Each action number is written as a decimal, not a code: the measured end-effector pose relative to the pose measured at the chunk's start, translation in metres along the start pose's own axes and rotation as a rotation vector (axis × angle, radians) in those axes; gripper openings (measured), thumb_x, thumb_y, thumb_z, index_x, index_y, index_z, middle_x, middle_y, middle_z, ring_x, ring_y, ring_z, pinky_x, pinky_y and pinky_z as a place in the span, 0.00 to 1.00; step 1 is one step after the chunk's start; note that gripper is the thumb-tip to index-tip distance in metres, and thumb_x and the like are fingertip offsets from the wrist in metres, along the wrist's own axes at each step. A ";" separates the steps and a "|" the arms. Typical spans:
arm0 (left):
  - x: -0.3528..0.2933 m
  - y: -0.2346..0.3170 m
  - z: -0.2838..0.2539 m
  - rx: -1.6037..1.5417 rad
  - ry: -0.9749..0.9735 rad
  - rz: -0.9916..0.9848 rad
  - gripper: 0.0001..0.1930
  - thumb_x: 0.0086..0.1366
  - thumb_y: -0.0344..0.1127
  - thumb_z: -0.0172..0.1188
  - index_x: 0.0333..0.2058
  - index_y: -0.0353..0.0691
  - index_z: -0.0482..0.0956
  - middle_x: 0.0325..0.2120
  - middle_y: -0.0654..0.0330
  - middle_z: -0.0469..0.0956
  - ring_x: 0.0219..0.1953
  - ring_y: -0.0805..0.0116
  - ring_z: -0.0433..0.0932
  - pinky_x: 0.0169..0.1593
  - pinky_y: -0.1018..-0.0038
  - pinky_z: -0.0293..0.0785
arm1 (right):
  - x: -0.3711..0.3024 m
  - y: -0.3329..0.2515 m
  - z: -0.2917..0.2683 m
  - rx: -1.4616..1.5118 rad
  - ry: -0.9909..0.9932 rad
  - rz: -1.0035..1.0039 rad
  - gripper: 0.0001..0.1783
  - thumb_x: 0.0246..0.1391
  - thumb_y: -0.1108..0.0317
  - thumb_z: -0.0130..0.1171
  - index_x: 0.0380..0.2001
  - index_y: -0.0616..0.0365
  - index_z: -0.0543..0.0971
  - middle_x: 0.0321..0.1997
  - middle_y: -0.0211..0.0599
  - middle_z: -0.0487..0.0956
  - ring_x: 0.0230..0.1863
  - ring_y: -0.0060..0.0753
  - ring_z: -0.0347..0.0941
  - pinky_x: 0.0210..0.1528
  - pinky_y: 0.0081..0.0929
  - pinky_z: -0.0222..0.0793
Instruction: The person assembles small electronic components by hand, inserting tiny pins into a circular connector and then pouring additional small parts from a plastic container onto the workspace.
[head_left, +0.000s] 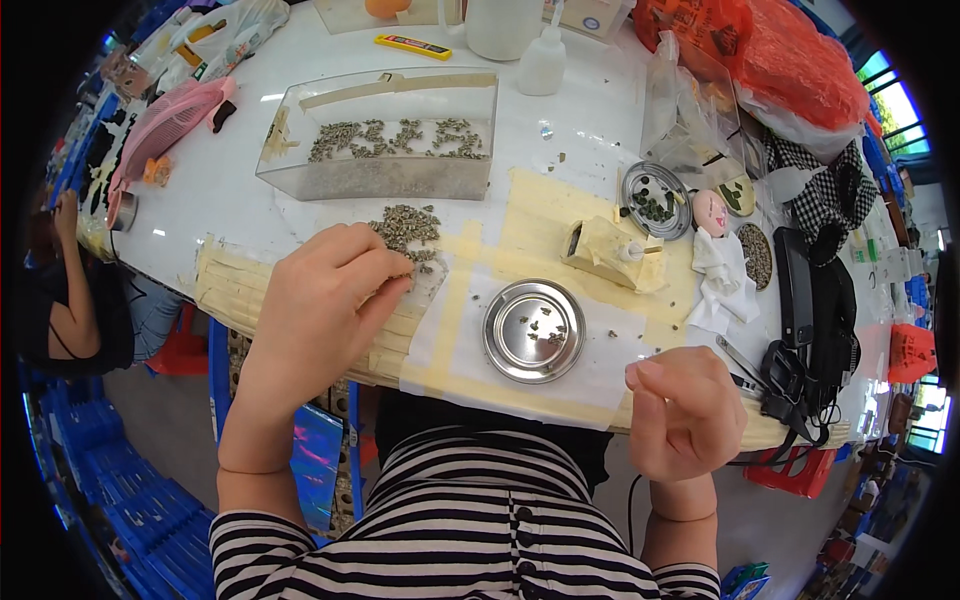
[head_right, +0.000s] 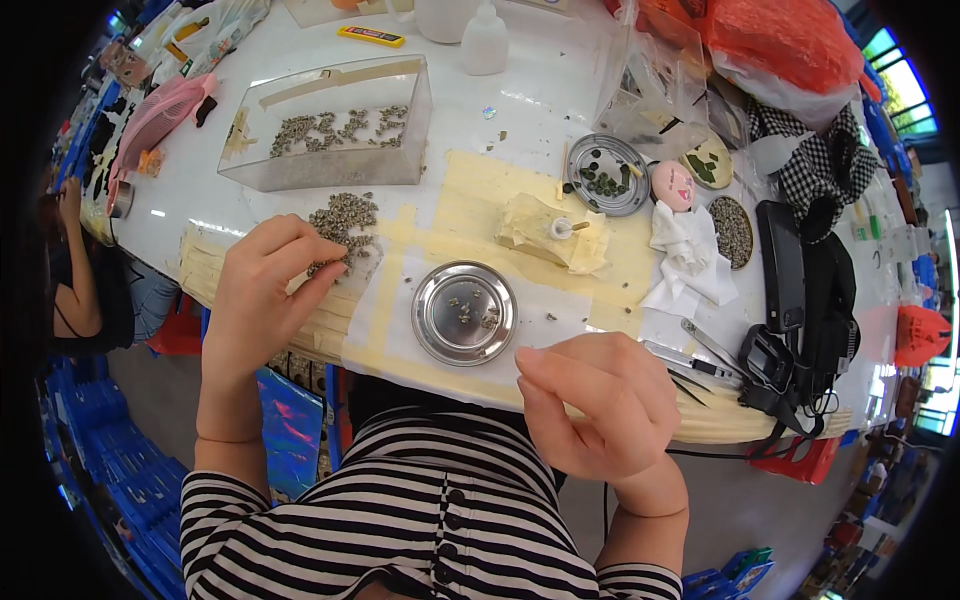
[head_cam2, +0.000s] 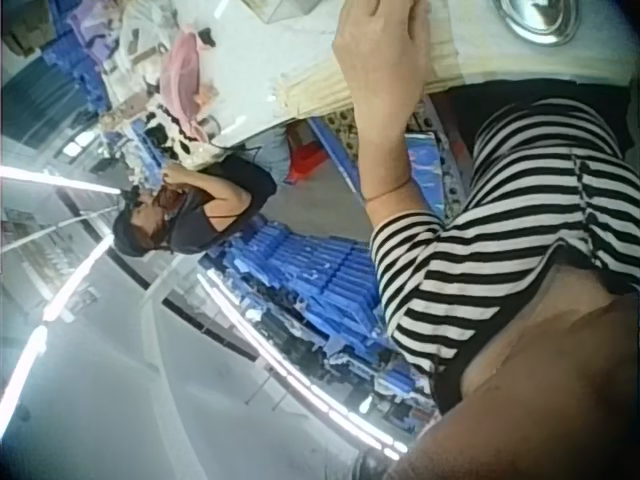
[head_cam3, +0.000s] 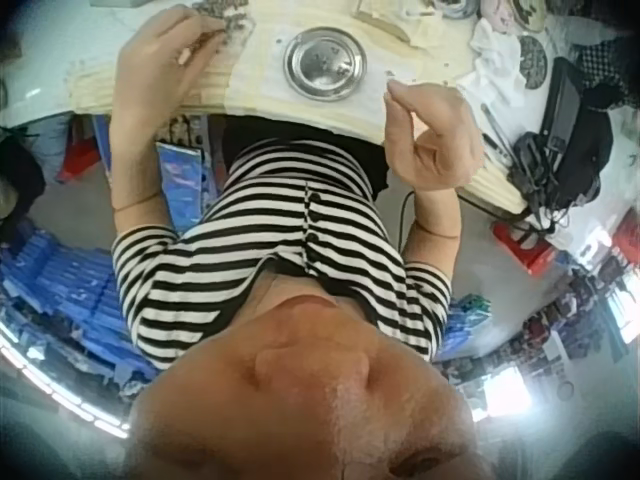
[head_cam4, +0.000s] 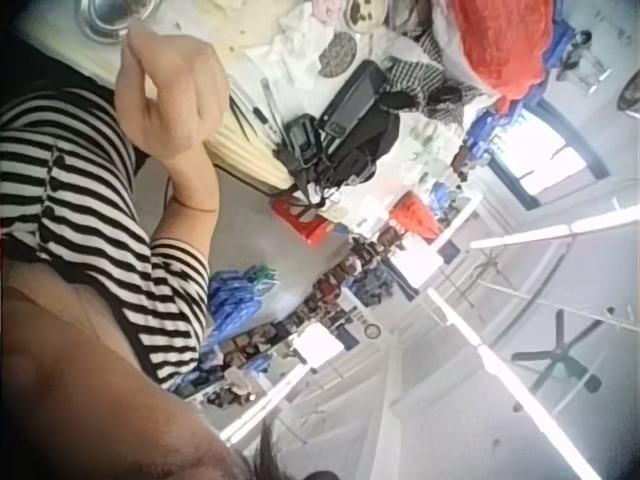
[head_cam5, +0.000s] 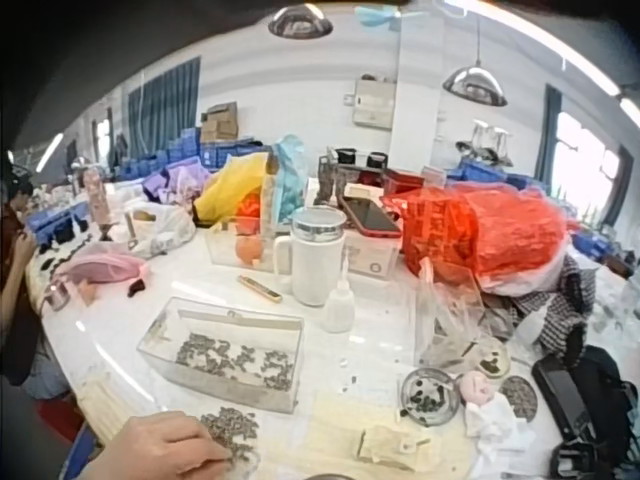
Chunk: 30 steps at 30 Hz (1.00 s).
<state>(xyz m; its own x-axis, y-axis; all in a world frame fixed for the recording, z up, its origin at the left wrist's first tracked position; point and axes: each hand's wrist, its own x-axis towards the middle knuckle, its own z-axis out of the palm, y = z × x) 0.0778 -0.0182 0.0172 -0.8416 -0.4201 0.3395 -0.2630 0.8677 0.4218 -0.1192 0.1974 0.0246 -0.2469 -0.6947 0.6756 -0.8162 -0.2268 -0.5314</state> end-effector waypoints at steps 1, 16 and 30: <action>-0.003 -0.002 0.000 0.000 0.012 -0.031 0.09 0.52 0.23 0.67 0.34 0.33 0.82 0.27 0.56 0.75 0.29 0.57 0.76 0.33 0.68 0.71 | -0.002 -0.002 -0.002 -0.013 0.005 0.000 0.15 0.40 0.84 0.65 0.35 0.60 0.81 0.25 0.33 0.80 0.24 0.31 0.76 0.26 0.23 0.71; -0.004 -0.008 0.021 -0.138 0.080 -0.064 0.08 0.55 0.21 0.65 0.35 0.32 0.81 0.30 0.56 0.77 0.29 0.62 0.77 0.32 0.73 0.73 | -0.015 0.001 0.005 -0.145 0.012 -0.015 0.16 0.41 0.84 0.65 0.36 0.60 0.81 0.22 0.33 0.78 0.21 0.30 0.74 0.25 0.22 0.70; -0.001 -0.017 0.013 -0.404 0.211 -0.182 0.13 0.55 0.18 0.64 0.40 0.32 0.82 0.31 0.57 0.79 0.30 0.70 0.80 0.34 0.77 0.78 | -0.016 0.020 0.016 -0.214 0.018 0.004 0.14 0.42 0.83 0.65 0.36 0.62 0.81 0.20 0.35 0.77 0.20 0.31 0.73 0.23 0.23 0.68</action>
<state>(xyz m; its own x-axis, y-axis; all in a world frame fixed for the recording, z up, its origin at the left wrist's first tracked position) 0.0767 -0.0289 -0.0008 -0.6740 -0.6362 0.3755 -0.1574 0.6202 0.7685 -0.1230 0.1930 -0.0055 -0.2578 -0.6824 0.6840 -0.9070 -0.0730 -0.4147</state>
